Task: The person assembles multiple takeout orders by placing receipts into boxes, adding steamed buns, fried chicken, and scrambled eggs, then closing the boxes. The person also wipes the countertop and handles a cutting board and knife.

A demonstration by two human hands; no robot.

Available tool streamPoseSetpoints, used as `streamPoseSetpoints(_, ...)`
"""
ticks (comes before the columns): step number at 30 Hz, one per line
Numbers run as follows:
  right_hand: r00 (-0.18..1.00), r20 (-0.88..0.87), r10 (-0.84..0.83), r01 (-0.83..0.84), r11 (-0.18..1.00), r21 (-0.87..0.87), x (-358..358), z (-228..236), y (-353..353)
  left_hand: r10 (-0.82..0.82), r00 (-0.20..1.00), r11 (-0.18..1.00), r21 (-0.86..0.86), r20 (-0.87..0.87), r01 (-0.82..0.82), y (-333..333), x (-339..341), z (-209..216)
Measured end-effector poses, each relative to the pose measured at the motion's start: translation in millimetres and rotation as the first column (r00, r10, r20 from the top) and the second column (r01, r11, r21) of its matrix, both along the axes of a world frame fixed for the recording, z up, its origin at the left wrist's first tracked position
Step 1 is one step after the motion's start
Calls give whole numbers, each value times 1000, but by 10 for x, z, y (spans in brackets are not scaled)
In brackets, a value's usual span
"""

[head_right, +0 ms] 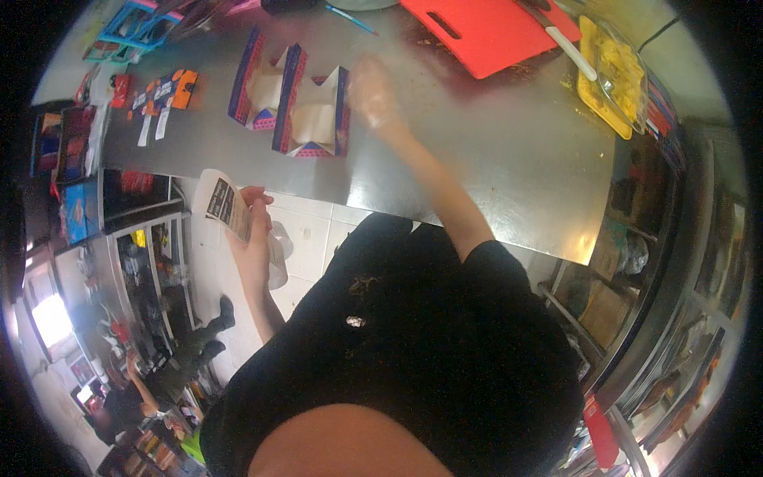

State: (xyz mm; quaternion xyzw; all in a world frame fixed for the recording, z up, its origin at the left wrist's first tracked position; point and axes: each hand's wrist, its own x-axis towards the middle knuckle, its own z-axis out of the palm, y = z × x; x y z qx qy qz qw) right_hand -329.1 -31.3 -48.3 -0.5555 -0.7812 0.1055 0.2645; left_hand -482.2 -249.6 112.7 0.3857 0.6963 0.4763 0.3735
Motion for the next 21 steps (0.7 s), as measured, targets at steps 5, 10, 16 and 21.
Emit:
streamPoseSetpoints(5,953,301,36,-35,999,-11,4,-464,-209,-81,996,996,28,-30,82,107,-43,-22)
streamPoseSetpoints(10,672,636,-379,304,925,230,1724,-825,-644,-259,964,963,-86,-59,254,187,-145,-62)
streamPoseSetpoints(16,169,694,-700,955,291,60,4250,-353,-2522,-776,587,378,-576,230,725,125,-609,-501)
streamPoseSetpoints(21,585,-410,-700,786,615,70,2899,162,-2260,-940,303,14,-867,158,497,12,-511,-1480)
